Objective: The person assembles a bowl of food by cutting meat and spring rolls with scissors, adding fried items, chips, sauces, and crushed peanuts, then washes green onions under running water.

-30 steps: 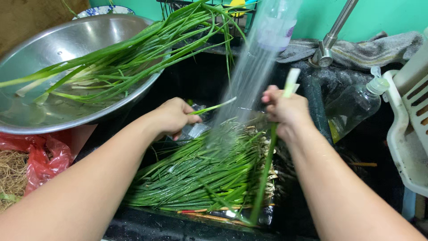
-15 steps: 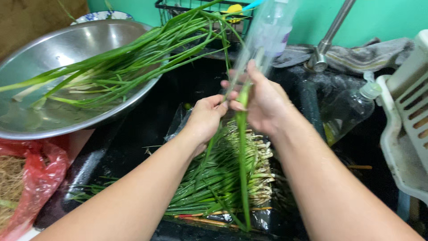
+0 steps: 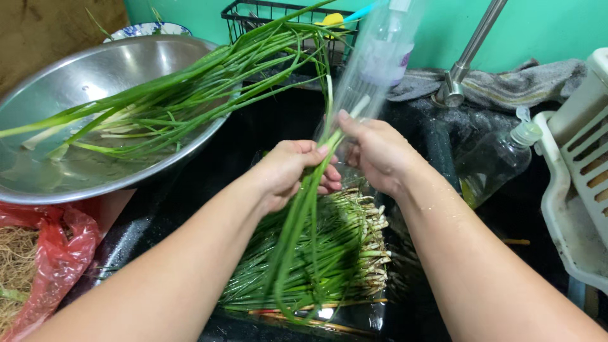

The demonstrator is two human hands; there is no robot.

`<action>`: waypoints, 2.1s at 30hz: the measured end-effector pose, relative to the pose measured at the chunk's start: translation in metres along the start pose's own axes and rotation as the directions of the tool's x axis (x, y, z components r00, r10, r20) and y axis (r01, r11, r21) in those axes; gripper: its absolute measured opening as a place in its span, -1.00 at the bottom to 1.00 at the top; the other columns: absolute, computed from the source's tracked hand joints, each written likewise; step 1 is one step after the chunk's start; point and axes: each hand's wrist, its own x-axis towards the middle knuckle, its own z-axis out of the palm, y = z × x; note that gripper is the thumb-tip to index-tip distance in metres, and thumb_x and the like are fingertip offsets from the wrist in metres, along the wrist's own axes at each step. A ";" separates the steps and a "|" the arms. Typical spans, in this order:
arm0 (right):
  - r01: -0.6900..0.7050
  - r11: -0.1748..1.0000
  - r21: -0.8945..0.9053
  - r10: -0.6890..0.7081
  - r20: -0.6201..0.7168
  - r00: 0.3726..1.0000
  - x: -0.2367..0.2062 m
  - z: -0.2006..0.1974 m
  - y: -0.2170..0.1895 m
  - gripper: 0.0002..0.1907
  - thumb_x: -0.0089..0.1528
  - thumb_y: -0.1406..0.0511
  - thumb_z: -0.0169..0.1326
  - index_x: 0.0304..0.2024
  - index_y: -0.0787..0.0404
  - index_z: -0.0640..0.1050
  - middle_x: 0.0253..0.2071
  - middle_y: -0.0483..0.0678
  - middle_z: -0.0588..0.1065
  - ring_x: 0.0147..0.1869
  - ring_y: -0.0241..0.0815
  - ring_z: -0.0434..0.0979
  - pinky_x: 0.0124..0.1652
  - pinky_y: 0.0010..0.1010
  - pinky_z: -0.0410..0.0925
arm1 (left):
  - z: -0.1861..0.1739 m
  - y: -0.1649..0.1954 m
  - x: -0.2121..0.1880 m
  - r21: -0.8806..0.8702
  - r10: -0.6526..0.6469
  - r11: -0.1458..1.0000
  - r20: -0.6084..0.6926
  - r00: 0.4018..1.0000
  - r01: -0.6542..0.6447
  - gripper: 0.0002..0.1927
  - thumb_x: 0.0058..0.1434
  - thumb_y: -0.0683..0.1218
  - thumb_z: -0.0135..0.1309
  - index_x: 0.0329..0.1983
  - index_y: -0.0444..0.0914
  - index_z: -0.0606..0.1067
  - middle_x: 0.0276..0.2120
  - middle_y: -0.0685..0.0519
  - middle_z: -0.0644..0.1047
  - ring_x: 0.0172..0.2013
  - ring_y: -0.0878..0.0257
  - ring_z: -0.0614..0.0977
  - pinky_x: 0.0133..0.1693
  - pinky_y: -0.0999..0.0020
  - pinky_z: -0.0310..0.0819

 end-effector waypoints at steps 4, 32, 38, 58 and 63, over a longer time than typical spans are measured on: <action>0.127 0.987 -0.103 -0.146 -0.197 0.970 0.005 -0.008 0.010 -0.80 0.24 0.29 0.26 -0.24 0.33 0.63 -0.44 -0.11 0.52 -0.47 -0.37 0.41 -0.45 -0.52 0.28 | -0.004 0.008 0.001 0.062 -0.076 0.995 -0.031 0.997 0.078 -0.79 0.41 -0.11 -0.14 -0.01 -0.28 0.44 -0.16 -0.15 0.64 -0.25 0.09 0.73 -0.30 0.28 0.68; -0.034 0.999 0.035 0.041 -0.212 0.976 -0.013 0.015 0.034 -0.73 0.22 0.26 0.23 -0.08 0.24 0.54 -0.34 -0.07 0.55 -0.51 -0.35 0.40 -0.50 -0.49 0.31 | 0.001 -0.019 -0.004 0.142 -0.153 0.977 -0.038 0.988 0.156 -0.81 0.42 -0.08 -0.11 -0.23 -0.29 0.42 -0.54 0.09 0.43 -0.60 0.29 0.44 -0.48 0.34 0.49; -0.074 0.997 0.027 0.076 -0.096 0.992 -0.002 0.014 0.037 -0.65 0.38 0.14 -0.01 -0.14 0.33 0.56 -0.39 -0.04 0.53 -0.57 -0.36 0.31 -0.55 -0.51 0.17 | 0.005 -0.014 -0.010 0.131 -0.166 0.979 0.065 0.984 0.157 -0.75 0.47 -0.02 -0.17 -0.33 -0.20 0.34 -0.61 0.22 0.25 -0.66 0.45 0.17 -0.63 0.51 0.07; 0.031 0.990 0.138 -0.038 0.055 0.998 -0.031 0.001 -0.007 -0.39 0.27 -0.23 -0.24 0.20 -0.15 0.44 -0.29 -0.17 0.48 -0.14 -0.28 0.46 -0.09 -0.36 0.39 | 0.075 0.085 0.048 0.176 0.372 0.924 -0.225 0.900 -0.338 -0.89 0.37 -0.14 -0.16 -0.21 -0.23 0.40 -0.49 0.02 0.49 -0.57 0.26 0.50 -0.57 0.29 0.46; 0.125 0.958 -0.260 -0.122 0.028 0.992 -0.076 0.018 0.072 -0.60 0.40 0.03 -0.11 -0.14 0.22 0.50 -0.49 -0.06 0.50 -0.37 -0.21 0.52 -0.29 -0.35 0.42 | 0.103 0.108 0.050 0.125 0.562 0.826 -0.123 0.818 -0.549 -0.85 0.44 -0.08 -0.16 -0.22 -0.24 0.35 -0.55 0.09 0.37 -0.64 0.29 0.38 -0.62 0.32 0.31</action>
